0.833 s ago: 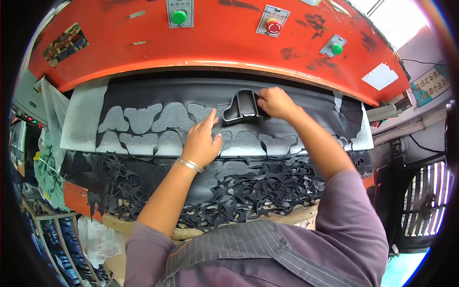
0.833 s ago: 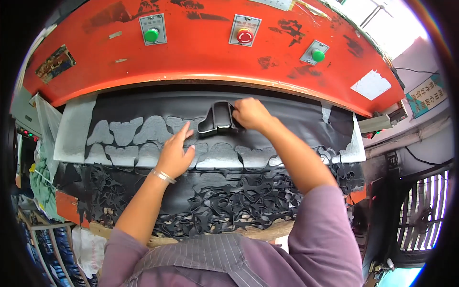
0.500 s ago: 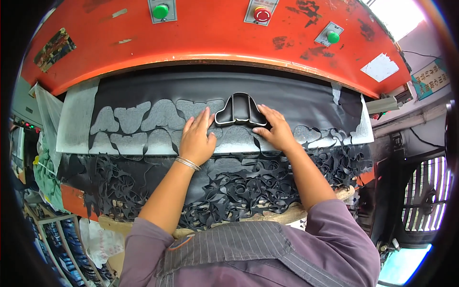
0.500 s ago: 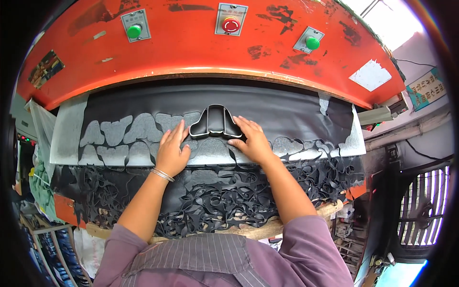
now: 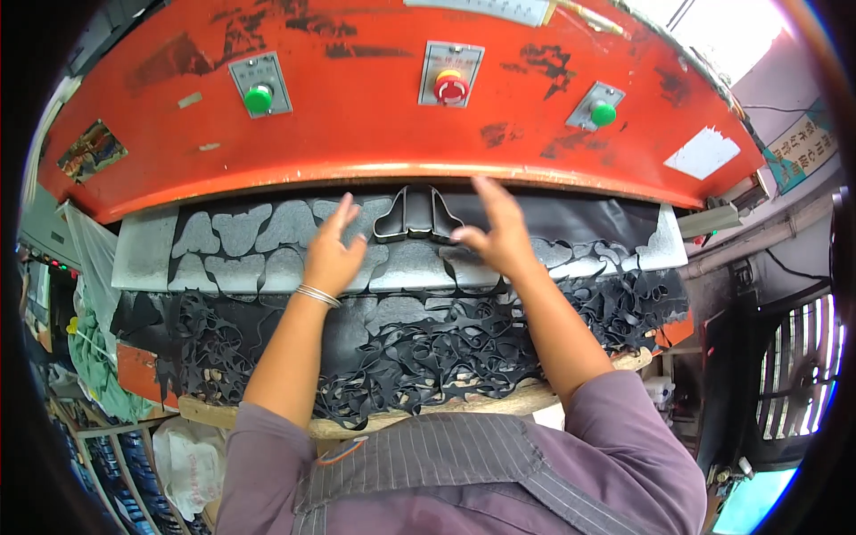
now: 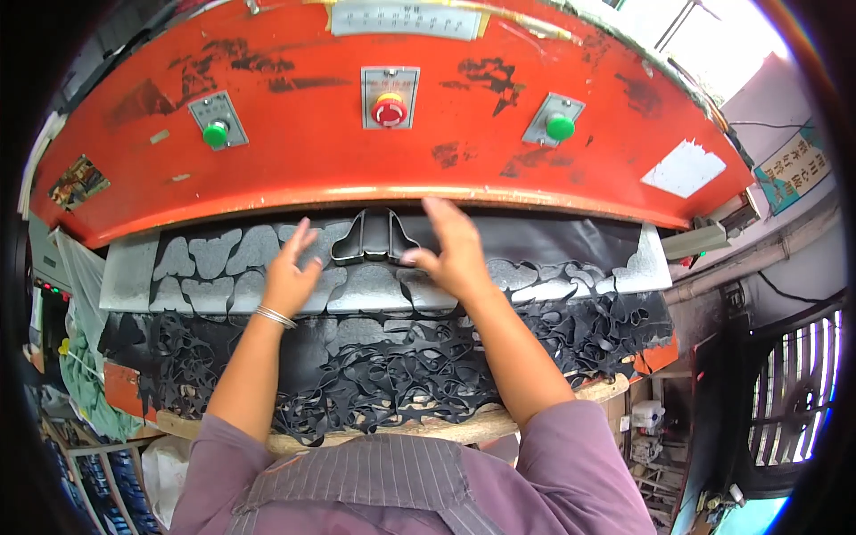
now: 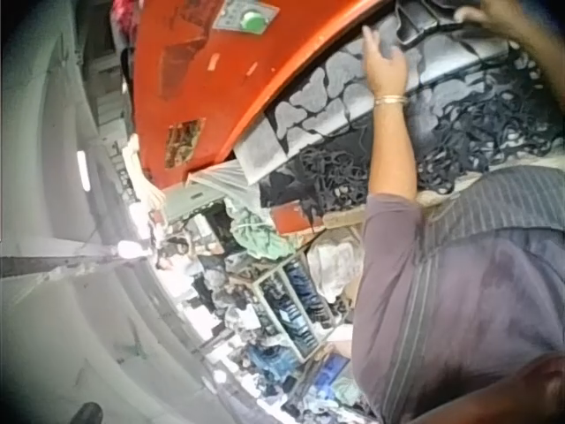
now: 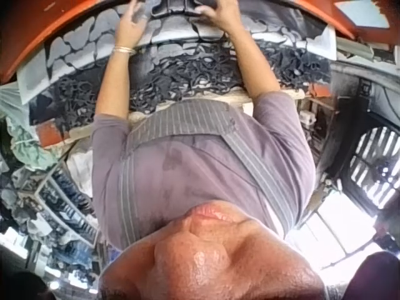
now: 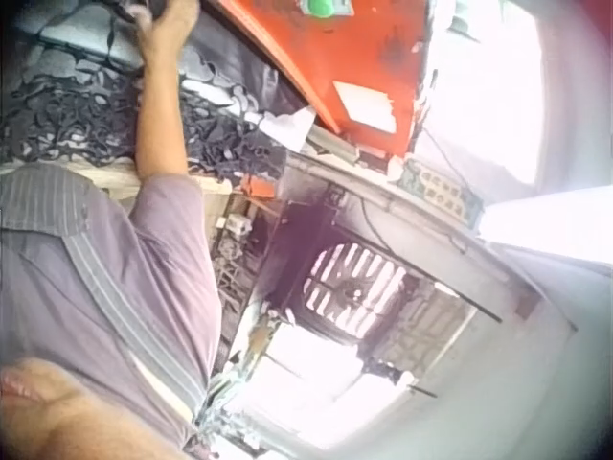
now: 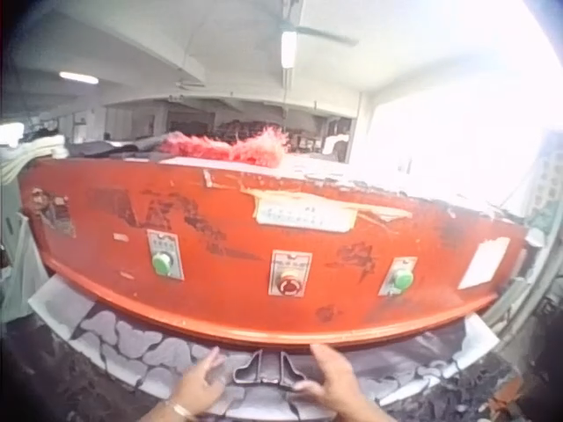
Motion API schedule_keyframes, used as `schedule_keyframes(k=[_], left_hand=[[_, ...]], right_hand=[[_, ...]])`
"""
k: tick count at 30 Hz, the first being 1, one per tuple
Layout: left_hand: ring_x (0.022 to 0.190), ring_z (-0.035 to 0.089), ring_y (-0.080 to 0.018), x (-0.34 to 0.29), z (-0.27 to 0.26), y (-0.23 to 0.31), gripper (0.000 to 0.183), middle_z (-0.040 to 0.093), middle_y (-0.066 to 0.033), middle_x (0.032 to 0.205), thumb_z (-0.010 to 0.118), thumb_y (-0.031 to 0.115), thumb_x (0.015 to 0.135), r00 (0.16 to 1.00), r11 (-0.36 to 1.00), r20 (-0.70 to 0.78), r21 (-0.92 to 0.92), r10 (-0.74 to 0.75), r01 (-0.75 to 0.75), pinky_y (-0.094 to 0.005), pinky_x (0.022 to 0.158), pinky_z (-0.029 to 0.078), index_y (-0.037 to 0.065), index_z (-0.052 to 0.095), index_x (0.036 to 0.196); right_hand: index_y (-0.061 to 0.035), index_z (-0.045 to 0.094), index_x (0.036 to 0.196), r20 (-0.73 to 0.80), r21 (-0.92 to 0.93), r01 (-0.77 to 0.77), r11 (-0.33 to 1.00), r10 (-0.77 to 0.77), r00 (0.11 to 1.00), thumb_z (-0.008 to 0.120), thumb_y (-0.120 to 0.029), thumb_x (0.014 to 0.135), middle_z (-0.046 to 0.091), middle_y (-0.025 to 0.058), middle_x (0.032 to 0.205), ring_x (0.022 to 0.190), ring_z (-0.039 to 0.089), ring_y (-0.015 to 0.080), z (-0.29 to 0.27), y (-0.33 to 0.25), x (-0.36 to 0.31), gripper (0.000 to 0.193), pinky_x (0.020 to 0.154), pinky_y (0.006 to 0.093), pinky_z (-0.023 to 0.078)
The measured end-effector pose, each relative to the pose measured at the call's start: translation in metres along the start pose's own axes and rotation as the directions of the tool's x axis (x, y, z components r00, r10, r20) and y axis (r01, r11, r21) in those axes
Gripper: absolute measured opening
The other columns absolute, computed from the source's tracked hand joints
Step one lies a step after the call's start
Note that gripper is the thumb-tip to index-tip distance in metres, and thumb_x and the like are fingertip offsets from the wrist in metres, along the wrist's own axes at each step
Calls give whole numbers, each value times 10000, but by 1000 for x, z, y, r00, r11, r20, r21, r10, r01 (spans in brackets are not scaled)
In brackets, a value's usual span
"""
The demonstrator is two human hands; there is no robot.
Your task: Cutting shoe upper components using a hydraulic press and metal dies.
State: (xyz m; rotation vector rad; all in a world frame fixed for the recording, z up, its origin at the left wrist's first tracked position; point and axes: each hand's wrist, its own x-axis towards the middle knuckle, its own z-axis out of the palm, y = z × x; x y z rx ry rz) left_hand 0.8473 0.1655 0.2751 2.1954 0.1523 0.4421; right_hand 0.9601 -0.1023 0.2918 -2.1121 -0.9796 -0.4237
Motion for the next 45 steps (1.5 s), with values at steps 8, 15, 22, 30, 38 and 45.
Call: schedule_keyframes(k=[8, 15, 22, 30, 38, 45], left_hand=[[691, 515, -277, 50, -124, 87, 192, 538, -112, 737, 561, 152, 914, 685, 842, -515, 454, 515, -291, -375, 651, 417, 28, 549, 768], [709, 612, -314, -113, -80, 101, 189, 607, -155, 760, 601, 201, 869, 997, 982, 49, 174, 59, -67, -379, 633, 486, 42, 621, 769], [765, 599, -308, -238, -20, 100, 181, 617, -97, 770, 659, 241, 814, 945, 940, 314, 288, 89, -184, -407, 684, 477, 70, 675, 755], [710, 551, -287, -243, -12, 92, 120, 568, -85, 693, 657, 183, 724, 976, 920, 132, 333, 172, -207, -398, 663, 440, 69, 652, 686], [721, 630, -278, -192, -36, 94, 172, 634, -94, 717, 634, 230, 755, 843, 972, 536, 218, -45, -87, -396, 655, 512, 75, 704, 727], [712, 638, -266, -74, -45, 79, 65, 653, -118, 769, 652, 74, 791, 983, 991, 163, -118, 89, -70, -329, 650, 500, 20, 675, 818]], right_hand=[[-49, 265, 1464, -710, -394, -228, 890, -137, 690, 509, -417, 947, 137, 263, 1530, 1423, 104, 428, -126, -3, 84, 680, 1135, 526, 77], [-58, 596, 1178, 143, -10, -6, 1000, 8, 990, 760, -319, 764, 607, 150, 1179, 1136, 539, 326, -95, -112, -63, 516, 974, 435, 417], [-12, 616, 1086, 605, -8, 297, 955, -232, 762, 781, -257, 620, 612, 112, 978, 909, 597, 296, -23, -192, -181, 552, 773, 367, 509], [-37, 630, 994, 734, 36, 353, 935, -264, 625, 716, -298, 707, 617, 108, 833, 804, 630, 283, -21, -184, -157, 397, 674, 391, 523], [-106, 671, 885, 411, -76, 738, 670, -654, 636, 534, -187, 807, 664, 87, 840, 821, 651, 286, 45, -48, 74, 177, 686, 440, 516], [-80, 665, 831, 712, -42, 651, 758, -434, 552, 602, -142, 753, 671, 98, 883, 892, 655, 290, 61, -19, 120, 118, 752, 408, 531]])
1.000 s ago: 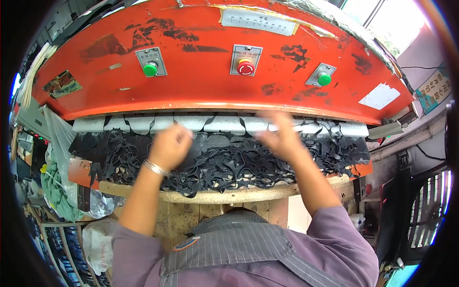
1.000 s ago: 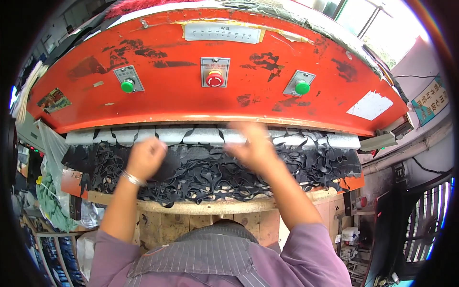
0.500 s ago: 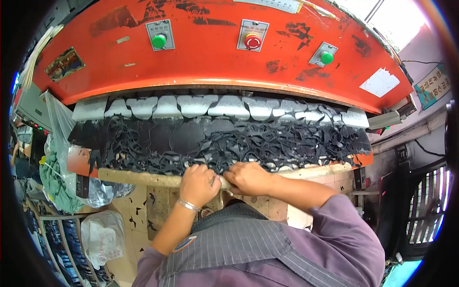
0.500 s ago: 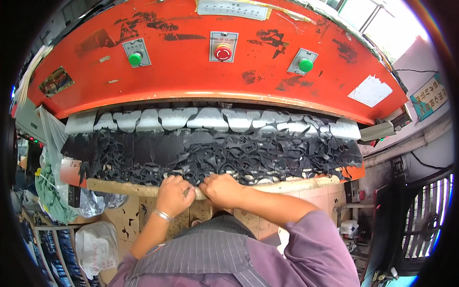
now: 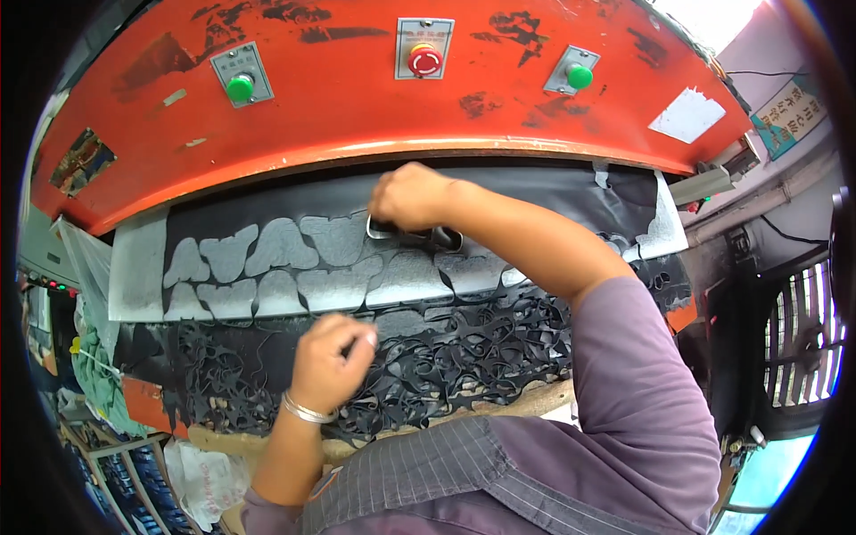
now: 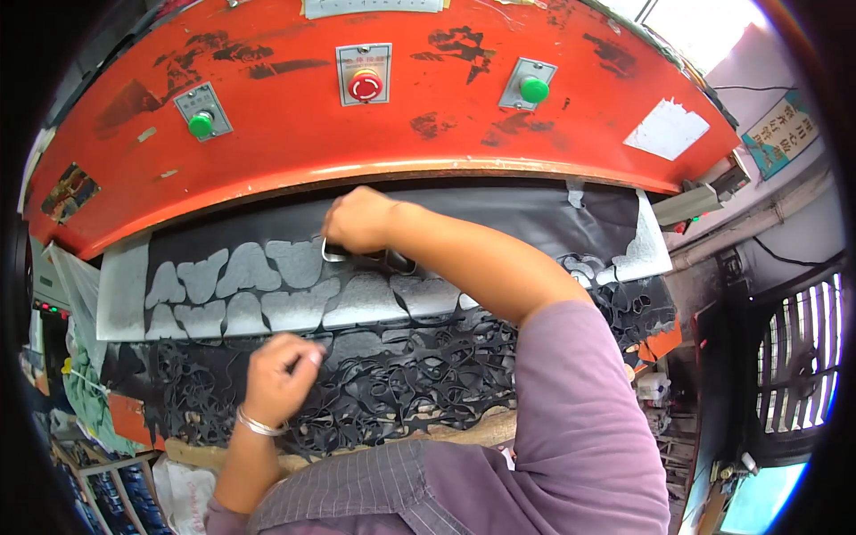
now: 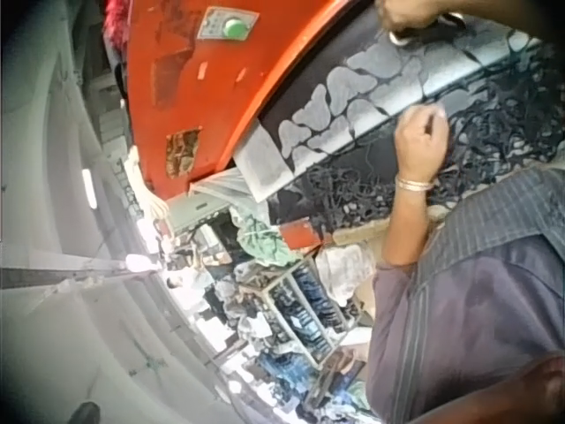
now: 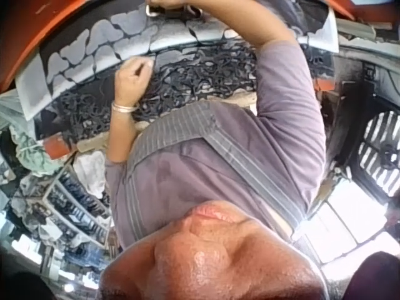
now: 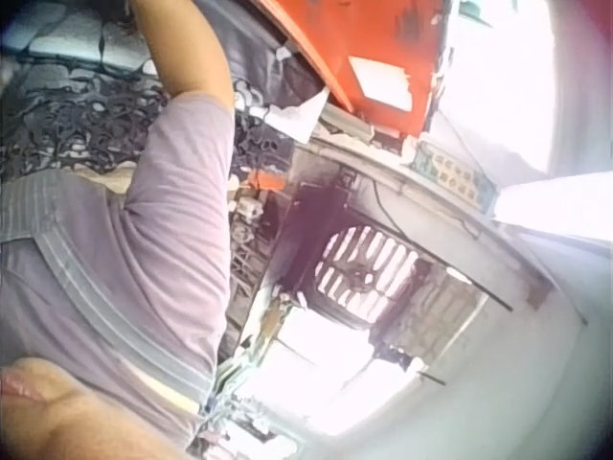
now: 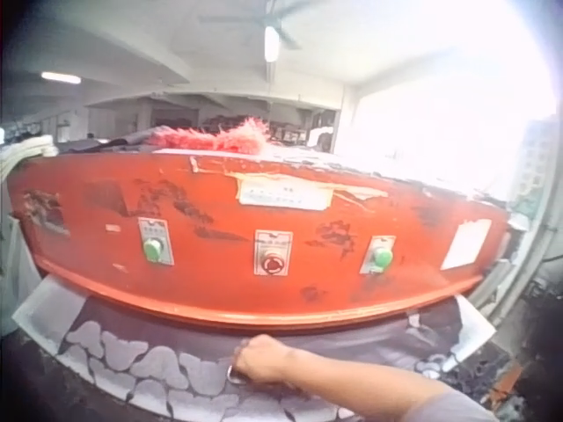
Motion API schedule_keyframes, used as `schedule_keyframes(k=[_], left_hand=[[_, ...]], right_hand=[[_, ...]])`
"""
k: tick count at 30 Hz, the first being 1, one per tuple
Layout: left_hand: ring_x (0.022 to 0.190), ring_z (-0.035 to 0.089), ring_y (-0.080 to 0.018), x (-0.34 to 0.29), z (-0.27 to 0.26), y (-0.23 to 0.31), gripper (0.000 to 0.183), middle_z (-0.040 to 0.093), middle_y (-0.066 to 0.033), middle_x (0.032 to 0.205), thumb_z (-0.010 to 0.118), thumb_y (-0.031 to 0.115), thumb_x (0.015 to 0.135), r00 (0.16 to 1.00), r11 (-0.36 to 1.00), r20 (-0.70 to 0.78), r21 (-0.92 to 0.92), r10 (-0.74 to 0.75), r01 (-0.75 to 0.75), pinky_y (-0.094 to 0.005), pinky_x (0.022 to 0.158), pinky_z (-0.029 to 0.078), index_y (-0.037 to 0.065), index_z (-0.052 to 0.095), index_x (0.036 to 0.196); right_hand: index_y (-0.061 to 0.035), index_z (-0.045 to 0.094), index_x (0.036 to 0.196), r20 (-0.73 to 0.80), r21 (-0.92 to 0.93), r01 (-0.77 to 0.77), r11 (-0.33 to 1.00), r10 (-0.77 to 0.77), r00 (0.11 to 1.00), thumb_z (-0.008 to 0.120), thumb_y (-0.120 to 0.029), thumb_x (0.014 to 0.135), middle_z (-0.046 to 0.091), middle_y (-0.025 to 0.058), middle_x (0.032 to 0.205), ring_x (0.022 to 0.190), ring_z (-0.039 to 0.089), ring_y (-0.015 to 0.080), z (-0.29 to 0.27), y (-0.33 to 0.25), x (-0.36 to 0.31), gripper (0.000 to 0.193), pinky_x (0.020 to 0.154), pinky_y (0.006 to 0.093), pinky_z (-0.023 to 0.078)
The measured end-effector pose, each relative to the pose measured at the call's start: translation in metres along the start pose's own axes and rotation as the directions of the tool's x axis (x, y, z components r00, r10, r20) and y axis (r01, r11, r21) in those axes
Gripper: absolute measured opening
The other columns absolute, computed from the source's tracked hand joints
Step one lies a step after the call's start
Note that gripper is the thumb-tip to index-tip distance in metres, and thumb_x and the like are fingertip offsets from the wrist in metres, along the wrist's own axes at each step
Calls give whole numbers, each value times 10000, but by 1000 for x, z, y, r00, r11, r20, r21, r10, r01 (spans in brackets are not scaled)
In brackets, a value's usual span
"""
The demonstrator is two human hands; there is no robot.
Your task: Cutting shoe upper components using a hydraulic press and metal dies.
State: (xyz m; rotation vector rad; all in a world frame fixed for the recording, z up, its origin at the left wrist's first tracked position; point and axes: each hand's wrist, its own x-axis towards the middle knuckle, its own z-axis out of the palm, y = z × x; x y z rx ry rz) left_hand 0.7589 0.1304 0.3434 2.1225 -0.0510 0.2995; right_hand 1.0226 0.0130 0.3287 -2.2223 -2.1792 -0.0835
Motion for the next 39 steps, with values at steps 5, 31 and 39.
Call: schedule_keyframes(k=[5, 31, 39], left_hand=[[819, 642, -249, 74, 39, -30, 275, 677, -112, 944, 626, 109, 813, 997, 995, -66, -97, 26, -33, -336, 730, 496, 35, 623, 1078], [1389, 311, -254, 118, 134, -49, 784, 398, -169, 1452, 507, 156, 794, 990, 941, 109, 334, -88, 46, -412, 1162, 147, -82, 151, 1450], [871, 578, -238, 133, 9, -34, 179, 639, -94, 902, 533, 167, 941, 667, 973, -708, 167, 232, -162, -354, 835, 447, 34, 652, 937]], right_hand=[[44, 653, 780, 55, 206, -889, 410, 902, 428, 629, -256, 719, 657, 251, 803, 792, 650, 389, -20, 45, -105, 307, 737, 462, 513], [-107, 583, 1203, -338, 193, -699, 689, 715, 612, 776, -545, 618, 575, 234, 1226, 1211, 507, 368, 56, -37, -201, 756, 1006, 486, 370], [5, 460, 1333, -908, 252, -547, 798, 391, 152, 686, -191, 843, 490, 195, 1344, 1249, 442, 344, -55, -24, -189, 574, 1050, 422, 331]])
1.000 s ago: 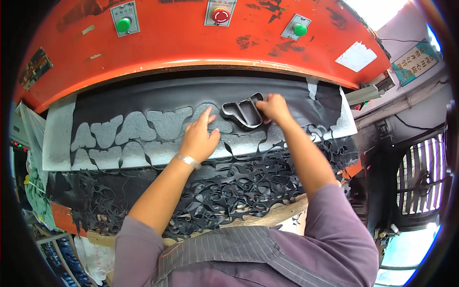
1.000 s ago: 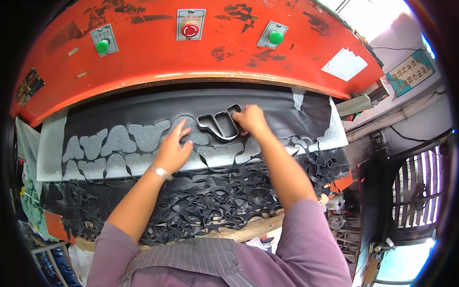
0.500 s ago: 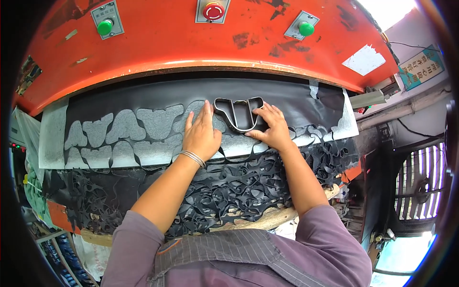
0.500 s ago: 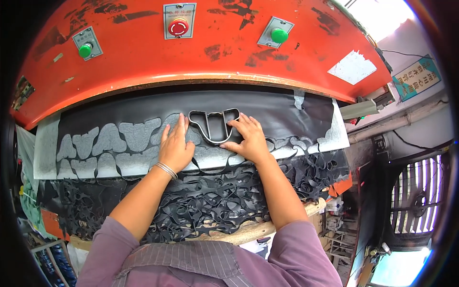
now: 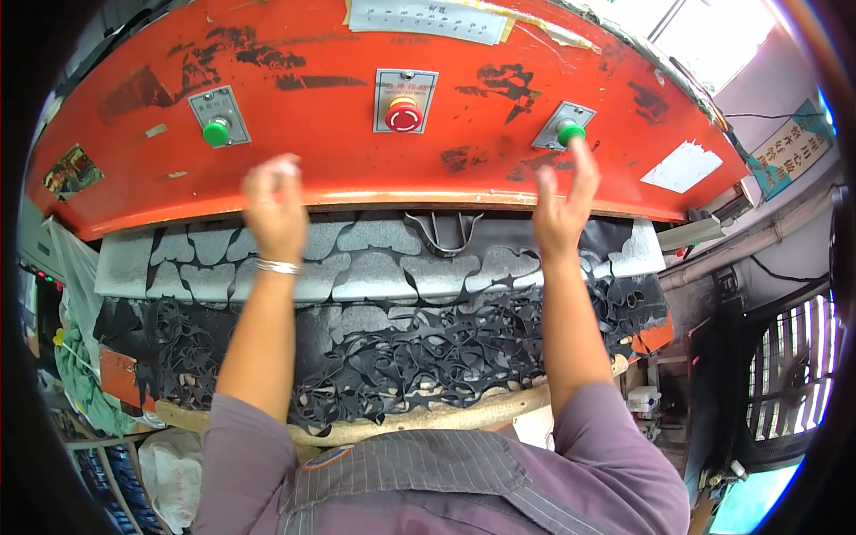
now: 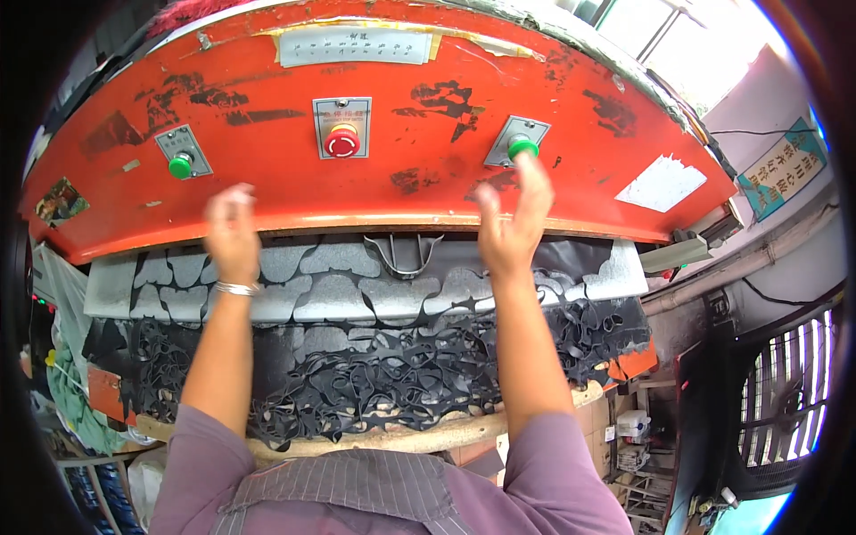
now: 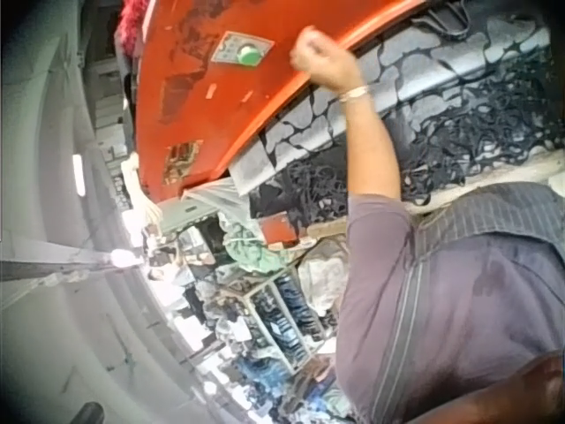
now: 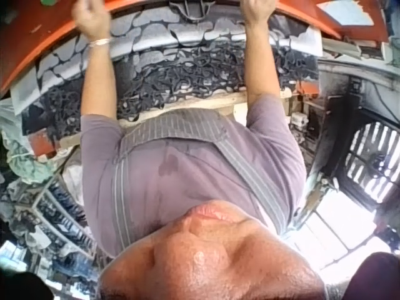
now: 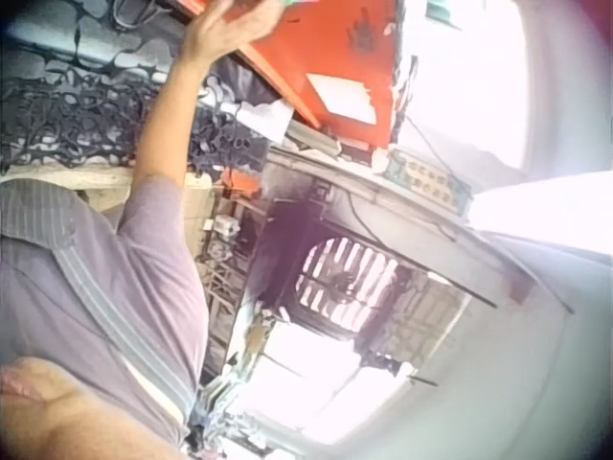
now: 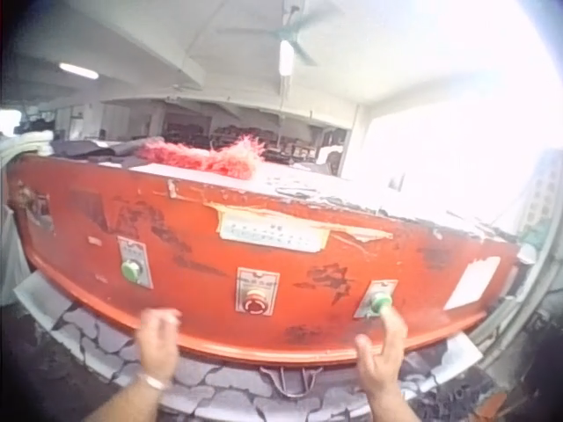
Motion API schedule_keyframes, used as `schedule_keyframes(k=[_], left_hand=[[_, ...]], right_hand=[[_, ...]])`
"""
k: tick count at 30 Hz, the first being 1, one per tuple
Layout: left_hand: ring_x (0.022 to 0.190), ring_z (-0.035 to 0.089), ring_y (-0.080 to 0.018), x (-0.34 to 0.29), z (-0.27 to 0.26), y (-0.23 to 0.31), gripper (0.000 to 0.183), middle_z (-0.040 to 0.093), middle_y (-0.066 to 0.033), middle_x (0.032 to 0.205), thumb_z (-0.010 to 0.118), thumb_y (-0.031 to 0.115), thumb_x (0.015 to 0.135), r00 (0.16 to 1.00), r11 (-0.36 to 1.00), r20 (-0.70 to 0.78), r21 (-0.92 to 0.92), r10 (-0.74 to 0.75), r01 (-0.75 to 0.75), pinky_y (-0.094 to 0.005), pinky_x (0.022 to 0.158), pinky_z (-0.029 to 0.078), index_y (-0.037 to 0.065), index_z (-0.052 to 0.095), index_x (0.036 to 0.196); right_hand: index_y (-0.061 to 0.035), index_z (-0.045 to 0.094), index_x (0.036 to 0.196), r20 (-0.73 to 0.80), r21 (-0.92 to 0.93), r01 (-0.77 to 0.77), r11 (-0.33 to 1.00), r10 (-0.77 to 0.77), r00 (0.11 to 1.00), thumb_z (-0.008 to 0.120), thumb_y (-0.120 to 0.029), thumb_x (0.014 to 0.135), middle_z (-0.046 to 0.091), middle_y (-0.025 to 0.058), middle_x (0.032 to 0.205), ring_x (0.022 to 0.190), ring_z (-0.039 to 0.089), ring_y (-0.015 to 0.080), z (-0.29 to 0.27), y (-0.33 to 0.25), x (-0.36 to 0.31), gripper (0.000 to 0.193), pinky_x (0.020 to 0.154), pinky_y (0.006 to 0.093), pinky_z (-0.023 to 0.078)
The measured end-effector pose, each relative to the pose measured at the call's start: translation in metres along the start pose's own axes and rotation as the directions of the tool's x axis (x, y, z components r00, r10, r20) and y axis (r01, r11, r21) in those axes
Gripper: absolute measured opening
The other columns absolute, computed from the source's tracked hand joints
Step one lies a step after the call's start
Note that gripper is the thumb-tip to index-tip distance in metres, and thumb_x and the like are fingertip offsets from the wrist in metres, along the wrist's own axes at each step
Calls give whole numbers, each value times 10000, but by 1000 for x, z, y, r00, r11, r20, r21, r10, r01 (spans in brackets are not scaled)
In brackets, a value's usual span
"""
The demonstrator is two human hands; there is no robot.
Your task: Cutting shoe upper components using a hydraulic press and metal dies.
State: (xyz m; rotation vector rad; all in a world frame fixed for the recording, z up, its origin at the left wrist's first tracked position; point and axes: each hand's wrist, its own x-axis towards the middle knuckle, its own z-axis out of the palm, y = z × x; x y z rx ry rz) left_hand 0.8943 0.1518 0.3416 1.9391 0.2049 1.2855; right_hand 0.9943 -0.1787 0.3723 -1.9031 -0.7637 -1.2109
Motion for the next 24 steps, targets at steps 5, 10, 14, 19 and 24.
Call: schedule_keyframes(k=[5, 10, 14, 19, 24], left_hand=[[734, 537, -152, 79, -80, 16, 239, 590, -43, 808, 515, 203, 969, 967, 916, -74, 345, 245, -206, -319, 689, 440, 16, 601, 849], [658, 520, -224, 9, -117, 44, 248, 546, -120, 720, 538, 182, 937, 980, 994, 201, 110, -6, -16, -342, 623, 419, 0, 560, 771], [624, 572, -300, -111, -139, 77, 210, 604, -142, 720, 606, 190, 869, 705, 980, 685, 181, -186, 83, -374, 606, 464, 48, 615, 715], [759, 609, -280, -209, -170, 107, 144, 654, -84, 775, 677, 227, 804, 530, 985, 844, 151, -83, -85, -369, 702, 502, 88, 709, 784], [722, 561, -287, -230, -168, 110, 152, 575, -94, 717, 639, 192, 761, 683, 958, 728, 233, -59, -166, -397, 662, 469, 57, 658, 693]], right_hand=[[-45, 314, 1437, -95, -557, -21, 830, -39, 995, 563, -361, 929, 168, 221, 1532, 1419, 132, 415, 18, -1, 57, 648, 1114, 550, 150], [-68, 403, 1383, -18, -143, 140, 980, -144, 989, 649, -305, 872, 320, 199, 1462, 1361, 267, 407, -21, -41, -3, 615, 1087, 540, 227], [-24, 619, 1129, 830, 200, -136, 970, -94, 551, 704, -403, 803, 633, 196, 1089, 1030, 575, 347, -65, -135, -93, 507, 915, 435, 445], [-26, 640, 1053, 931, 254, -148, 956, -199, 307, 742, -433, 711, 633, 144, 953, 933, 591, 324, -99, -206, -171, 542, 833, 400, 481], [-71, 671, 964, 927, 70, -9, 998, -61, 370, 776, -325, 635, 625, 84, 878, 870, 607, 269, -99, -226, -185, 428, 718, 374, 517]])
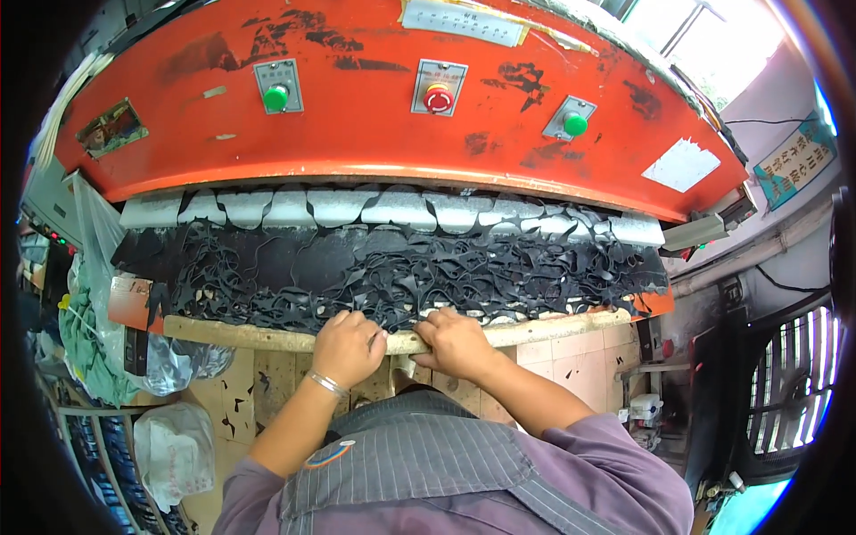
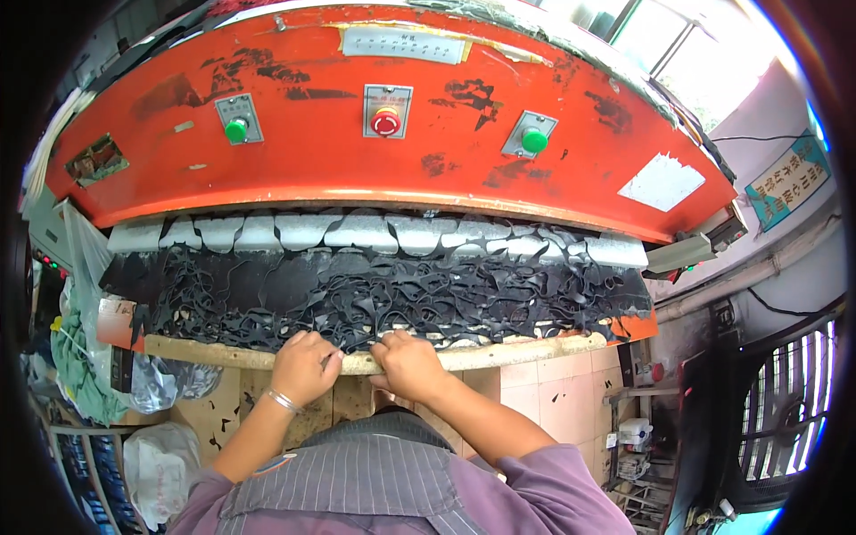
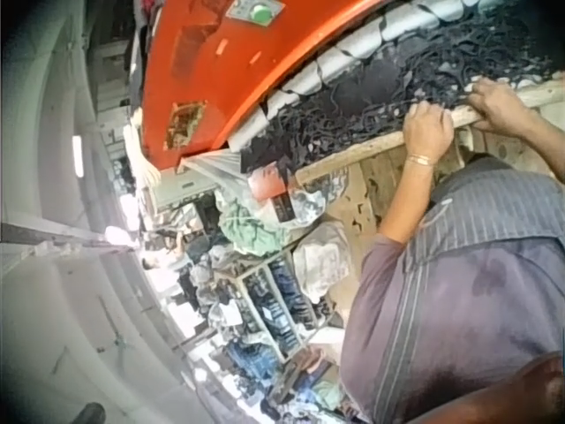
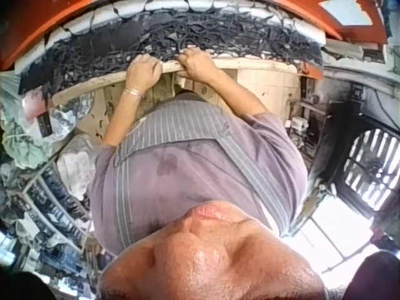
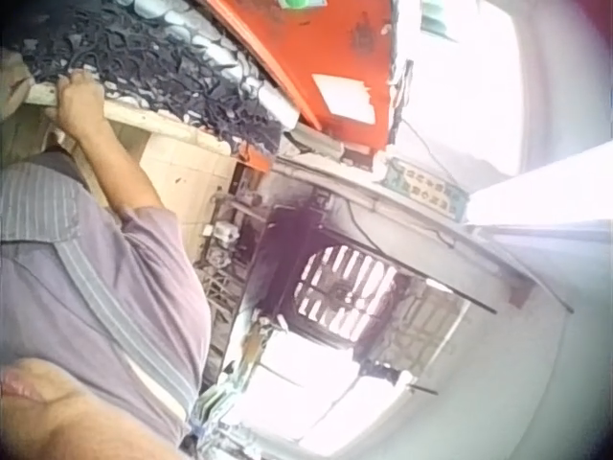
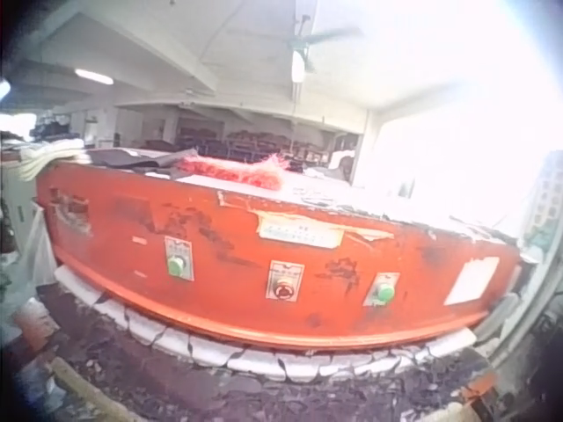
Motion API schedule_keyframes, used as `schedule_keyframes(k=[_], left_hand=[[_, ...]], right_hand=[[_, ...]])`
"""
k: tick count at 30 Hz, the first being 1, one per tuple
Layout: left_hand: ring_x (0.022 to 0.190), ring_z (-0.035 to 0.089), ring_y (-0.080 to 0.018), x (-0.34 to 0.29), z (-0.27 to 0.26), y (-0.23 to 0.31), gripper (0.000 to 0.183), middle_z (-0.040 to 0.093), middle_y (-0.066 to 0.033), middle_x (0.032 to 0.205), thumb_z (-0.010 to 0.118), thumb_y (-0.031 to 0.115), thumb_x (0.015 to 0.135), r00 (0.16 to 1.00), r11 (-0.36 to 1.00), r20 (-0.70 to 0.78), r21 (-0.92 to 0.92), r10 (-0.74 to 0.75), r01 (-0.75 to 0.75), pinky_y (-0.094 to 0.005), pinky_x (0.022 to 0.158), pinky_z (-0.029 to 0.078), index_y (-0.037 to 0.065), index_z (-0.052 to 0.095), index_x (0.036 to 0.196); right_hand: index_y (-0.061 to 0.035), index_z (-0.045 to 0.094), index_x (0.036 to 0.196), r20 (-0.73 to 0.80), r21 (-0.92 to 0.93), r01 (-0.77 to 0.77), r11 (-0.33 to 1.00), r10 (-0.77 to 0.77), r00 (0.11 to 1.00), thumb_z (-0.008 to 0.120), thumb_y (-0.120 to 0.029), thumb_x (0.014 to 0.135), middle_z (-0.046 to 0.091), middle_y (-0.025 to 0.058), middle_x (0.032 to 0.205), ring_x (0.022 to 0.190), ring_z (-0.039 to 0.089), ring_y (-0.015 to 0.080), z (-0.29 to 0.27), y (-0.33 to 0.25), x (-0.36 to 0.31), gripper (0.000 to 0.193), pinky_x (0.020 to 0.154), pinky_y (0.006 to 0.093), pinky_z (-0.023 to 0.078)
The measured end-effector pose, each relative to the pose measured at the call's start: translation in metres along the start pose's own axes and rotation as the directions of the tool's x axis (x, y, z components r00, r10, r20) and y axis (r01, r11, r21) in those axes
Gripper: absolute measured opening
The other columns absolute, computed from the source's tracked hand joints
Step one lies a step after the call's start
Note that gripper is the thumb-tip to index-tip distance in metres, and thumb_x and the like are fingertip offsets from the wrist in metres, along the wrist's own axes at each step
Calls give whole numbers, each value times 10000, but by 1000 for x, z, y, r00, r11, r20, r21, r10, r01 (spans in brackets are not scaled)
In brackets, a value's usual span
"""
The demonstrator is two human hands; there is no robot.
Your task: Cutting shoe upper components using a hydraulic press and metal dies.
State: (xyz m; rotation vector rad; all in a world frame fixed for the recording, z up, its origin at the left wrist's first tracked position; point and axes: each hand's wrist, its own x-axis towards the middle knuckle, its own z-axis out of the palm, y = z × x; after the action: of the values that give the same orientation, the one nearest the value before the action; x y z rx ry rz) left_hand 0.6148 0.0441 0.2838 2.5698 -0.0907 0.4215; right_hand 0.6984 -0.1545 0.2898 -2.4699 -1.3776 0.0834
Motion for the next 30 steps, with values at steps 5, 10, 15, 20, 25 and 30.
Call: schedule_keyframes(k=[5, 10, 15, 20, 25, 30], left_hand=[[708, 564, -288, 7, 3, -5, 159, 574, -97, 693, 625, 200, 724, 1000, 1000, -23, -26, -17, 16, -405, 659, 469, 58, 649, 656], [739, 619, -284, 26, -24, -15, 169, 642, -87, 724, 665, 250, 749, 940, 993, 340, -100, -24, 61, -389, 654, 504, 92, 724, 740], [778, 639, -279, 72, -39, -26, 224, 661, -100, 766, 649, 281, 840, 826, 913, 563, -347, 21, 213, -346, 679, 509, 71, 726, 858], [852, 630, -190, 117, -18, -38, 334, 646, -99, 978, 648, 219, 882, 941, 639, 338, -722, -8, 265, -313, 754, 502, 40, 605, 1160], [1097, 519, -220, 129, 12, -56, 591, 510, -162, 1258, 548, 309, 959, 953, 487, 227, -821, -200, 298, -322, 935, 427, -27, 346, 1400], [1001, 560, -242, 121, 18, -30, 490, 550, -157, 1132, 314, 406, 1029, 944, 375, 84, -903, -320, 208, -346, 906, 440, -5, 357, 1293]], right_hand=[[-69, 669, 923, 119, 23, 4, 1000, -7, 993, 767, -338, 649, 627, 95, 887, 883, 614, 275, -12, 6, 10, 395, 717, 390, 521], [-110, 668, 1045, 398, 221, -107, 969, 11, 917, 752, -400, 708, 640, 128, 1060, 988, 611, 329, -69, 62, 65, 452, 808, 434, 500], [-191, 354, 1434, -51, -282, -220, 934, 215, 975, 757, -526, 681, 333, 200, 1465, 1382, 280, 360, -83, 171, 140, 917, 1033, 603, 302], [-130, 434, 1340, -110, -204, -171, 964, 151, 982, 794, -525, 589, 429, 175, 1347, 1297, 356, 344, -68, 208, 151, 923, 990, 558, 296], [-22, 521, 1126, -460, 164, -40, 986, 112, 881, 823, -423, 579, 502, 191, 1164, 1124, 454, 359, -42, 140, 125, 742, 948, 457, 362], [11, 557, 1138, -270, 622, 104, 776, 88, 959, 791, -381, 656, 474, 221, 1216, 1156, 455, 350, -22, 45, 108, 664, 999, 436, 344]])
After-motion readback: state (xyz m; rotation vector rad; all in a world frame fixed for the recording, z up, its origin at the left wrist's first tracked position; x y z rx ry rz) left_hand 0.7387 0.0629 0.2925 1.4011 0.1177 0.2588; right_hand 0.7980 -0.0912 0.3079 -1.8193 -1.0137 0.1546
